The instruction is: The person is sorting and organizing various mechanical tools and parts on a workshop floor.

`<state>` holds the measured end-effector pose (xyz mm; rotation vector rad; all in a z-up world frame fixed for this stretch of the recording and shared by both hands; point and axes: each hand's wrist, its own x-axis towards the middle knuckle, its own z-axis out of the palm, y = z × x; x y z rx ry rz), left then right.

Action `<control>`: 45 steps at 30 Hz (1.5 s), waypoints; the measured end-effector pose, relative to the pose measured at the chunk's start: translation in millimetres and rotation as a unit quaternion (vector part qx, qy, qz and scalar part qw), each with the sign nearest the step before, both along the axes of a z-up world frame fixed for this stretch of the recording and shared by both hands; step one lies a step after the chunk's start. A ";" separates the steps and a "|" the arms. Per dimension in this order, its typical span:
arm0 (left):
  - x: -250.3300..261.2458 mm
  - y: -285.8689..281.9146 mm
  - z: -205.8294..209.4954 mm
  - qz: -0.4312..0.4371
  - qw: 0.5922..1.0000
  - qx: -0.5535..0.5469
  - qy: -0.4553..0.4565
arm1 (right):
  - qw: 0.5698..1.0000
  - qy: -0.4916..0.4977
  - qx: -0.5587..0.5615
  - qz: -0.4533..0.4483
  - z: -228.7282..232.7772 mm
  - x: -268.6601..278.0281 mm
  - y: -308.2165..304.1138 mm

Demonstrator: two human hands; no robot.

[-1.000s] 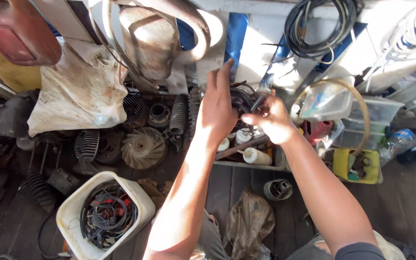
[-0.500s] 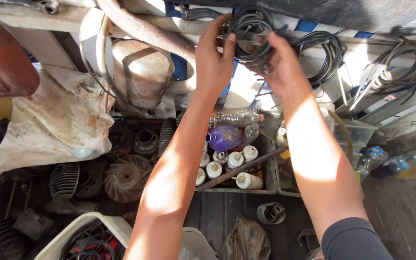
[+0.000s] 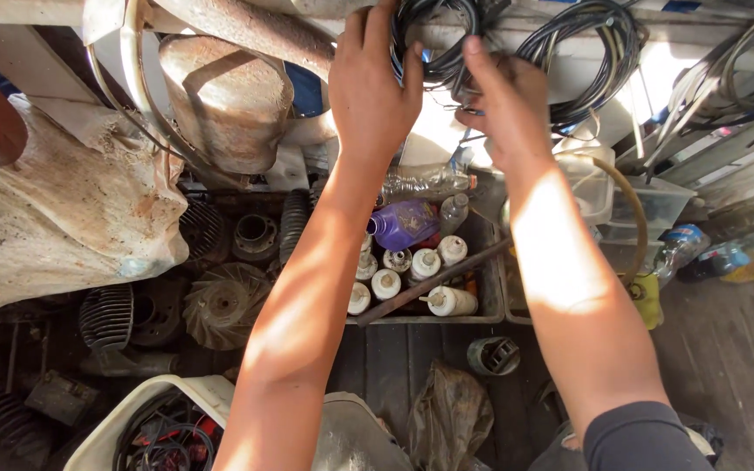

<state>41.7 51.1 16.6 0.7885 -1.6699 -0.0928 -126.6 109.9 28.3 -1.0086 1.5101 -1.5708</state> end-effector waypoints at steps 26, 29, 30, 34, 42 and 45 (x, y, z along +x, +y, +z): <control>-1.8 193.4 -82.5 -0.196 0.731 0.443 0.481 | 0.813 0.504 0.289 0.041 -366.4 -84.0 174.8; -2.9 192.9 -80.3 -0.190 0.736 0.439 0.480 | 0.784 0.549 0.288 0.005 -381.4 -81.1 170.2; -2.0 190.5 -78.6 -0.183 0.741 0.439 0.474 | 0.773 0.559 0.300 0.004 -385.7 -79.2 165.1; -1.3 183.9 -77.6 -0.151 0.738 0.462 0.468 | 0.772 0.578 0.265 0.005 -350.9 -66.9 175.8; 4.2 177.9 -85.2 -0.160 0.712 0.461 0.505 | 0.795 0.606 -0.034 0.016 -264.4 -83.1 209.0; -1.0 174.8 -92.6 -0.156 0.721 0.457 0.497 | 0.789 0.614 -0.004 0.033 -246.1 -82.2 200.4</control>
